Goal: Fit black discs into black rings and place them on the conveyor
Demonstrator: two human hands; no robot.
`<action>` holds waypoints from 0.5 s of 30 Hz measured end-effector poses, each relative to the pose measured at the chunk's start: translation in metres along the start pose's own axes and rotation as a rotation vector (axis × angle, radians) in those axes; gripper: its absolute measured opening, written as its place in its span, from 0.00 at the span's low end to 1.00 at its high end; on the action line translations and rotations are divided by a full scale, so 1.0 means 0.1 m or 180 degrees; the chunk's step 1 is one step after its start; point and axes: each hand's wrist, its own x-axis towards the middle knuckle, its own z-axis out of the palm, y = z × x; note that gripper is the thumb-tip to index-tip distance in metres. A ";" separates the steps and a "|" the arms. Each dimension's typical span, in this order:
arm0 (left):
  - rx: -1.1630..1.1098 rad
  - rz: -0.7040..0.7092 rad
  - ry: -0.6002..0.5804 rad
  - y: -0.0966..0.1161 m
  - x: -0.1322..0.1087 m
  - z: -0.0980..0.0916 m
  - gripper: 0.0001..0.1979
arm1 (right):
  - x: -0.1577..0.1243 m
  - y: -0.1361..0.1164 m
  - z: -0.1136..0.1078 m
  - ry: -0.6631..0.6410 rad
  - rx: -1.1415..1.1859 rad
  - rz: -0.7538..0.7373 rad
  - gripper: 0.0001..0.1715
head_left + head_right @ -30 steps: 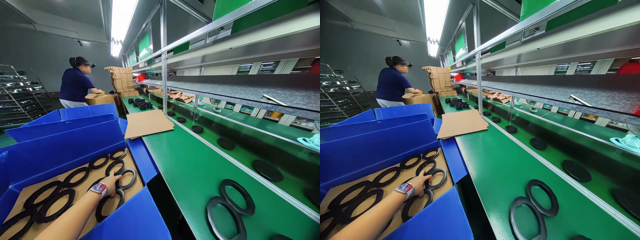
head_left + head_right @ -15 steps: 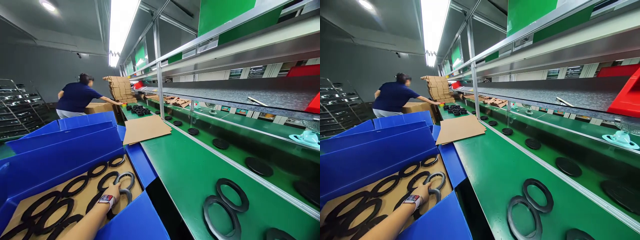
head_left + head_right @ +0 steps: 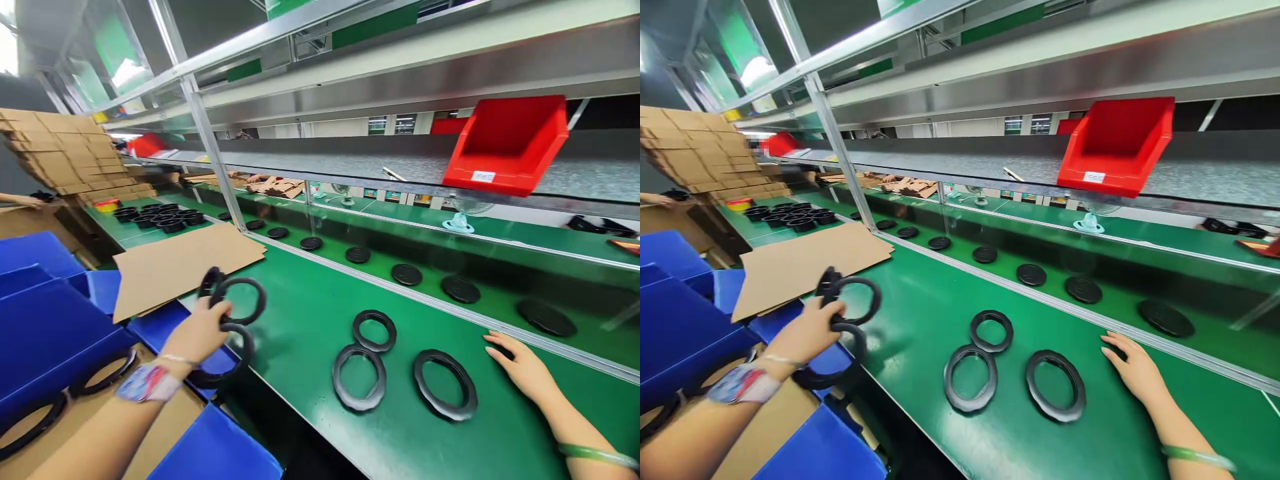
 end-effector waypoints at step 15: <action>-0.0709 0.2358 -0.0728 2.22 0.01 0.50 0.46 | -0.04 0.20 -0.09 -0.0058 -0.0125 -0.0083 0.32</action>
